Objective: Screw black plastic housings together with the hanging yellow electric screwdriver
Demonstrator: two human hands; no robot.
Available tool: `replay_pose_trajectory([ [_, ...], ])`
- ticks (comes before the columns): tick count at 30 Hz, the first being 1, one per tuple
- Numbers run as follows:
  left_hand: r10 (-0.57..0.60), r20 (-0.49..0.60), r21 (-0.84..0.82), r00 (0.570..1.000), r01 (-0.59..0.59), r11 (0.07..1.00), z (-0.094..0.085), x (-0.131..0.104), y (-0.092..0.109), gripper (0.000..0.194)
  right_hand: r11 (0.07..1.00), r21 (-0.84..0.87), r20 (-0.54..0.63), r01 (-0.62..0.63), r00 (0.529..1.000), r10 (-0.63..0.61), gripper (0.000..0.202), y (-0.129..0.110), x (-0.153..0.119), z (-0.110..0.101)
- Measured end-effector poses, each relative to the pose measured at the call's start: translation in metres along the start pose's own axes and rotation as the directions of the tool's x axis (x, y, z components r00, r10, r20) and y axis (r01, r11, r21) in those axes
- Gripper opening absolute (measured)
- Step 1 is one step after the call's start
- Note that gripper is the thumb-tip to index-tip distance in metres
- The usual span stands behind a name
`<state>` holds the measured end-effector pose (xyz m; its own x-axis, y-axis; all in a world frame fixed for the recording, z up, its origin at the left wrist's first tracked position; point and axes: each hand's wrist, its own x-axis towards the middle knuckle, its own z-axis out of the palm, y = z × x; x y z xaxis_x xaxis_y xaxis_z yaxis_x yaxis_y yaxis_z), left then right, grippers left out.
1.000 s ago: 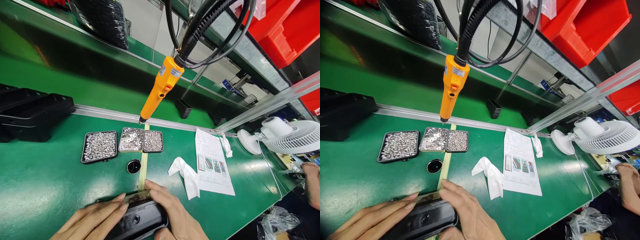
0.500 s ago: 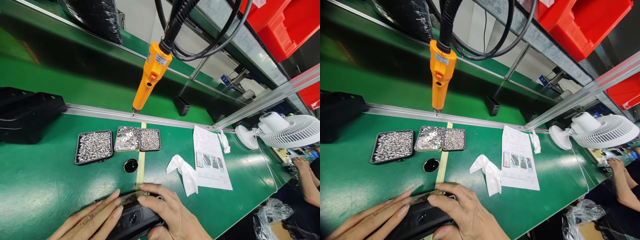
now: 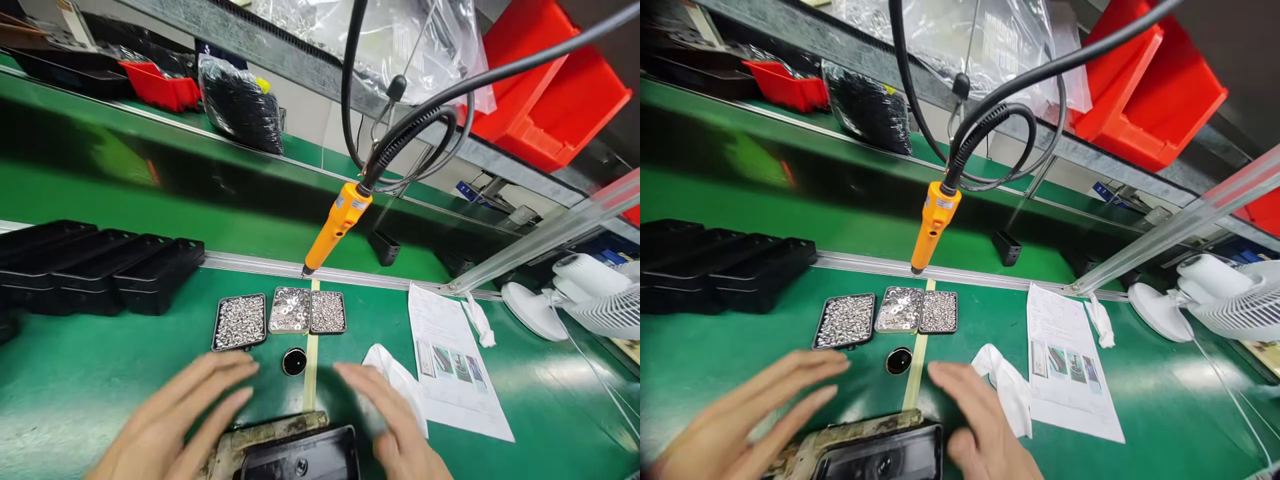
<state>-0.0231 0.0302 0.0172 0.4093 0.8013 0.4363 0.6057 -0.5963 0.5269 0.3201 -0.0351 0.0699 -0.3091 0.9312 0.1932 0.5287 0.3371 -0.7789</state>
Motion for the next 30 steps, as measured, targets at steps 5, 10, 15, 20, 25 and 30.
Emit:
replay_pose_trajectory([
  [5,0.018,0.071,0.035,0.997,-0.02,0.999,0.018,0.09,-0.038,0.029,1.0,0.006,-0.419,-0.017,0.908,0.018,0.064,-0.019,0.089,-0.008],
  [10,-0.015,0.123,0.097,0.992,0.003,0.995,0.055,0.126,-0.041,0.022,0.99,0.134,-0.591,0.032,0.805,0.054,0.098,-0.028,0.184,0.003],
  [15,-0.117,0.173,0.017,0.978,0.115,0.993,0.057,0.129,-0.042,0.029,0.953,0.299,-0.586,0.047,0.798,0.145,0.077,-0.033,0.22,0.01],
  [20,-0.32,0.255,-0.169,0.912,0.368,0.914,0.028,0.129,-0.035,0.053,0.949,0.291,-0.573,0.123,0.817,0.07,0.032,-0.027,0.21,0.008],
  [25,-0.324,0.358,-0.299,0.876,0.437,0.848,-0.011,0.085,0.006,0.055,0.844,0.506,-0.478,0.177,0.872,0.104,0.024,-0.018,0.193,0.006],
  [30,0.148,0.239,-0.209,0.96,-0.098,0.973,-0.008,0.02,0.043,0.028,0.845,0.519,-0.469,0.129,0.87,0.155,0.032,-0.021,0.185,0.005],
])
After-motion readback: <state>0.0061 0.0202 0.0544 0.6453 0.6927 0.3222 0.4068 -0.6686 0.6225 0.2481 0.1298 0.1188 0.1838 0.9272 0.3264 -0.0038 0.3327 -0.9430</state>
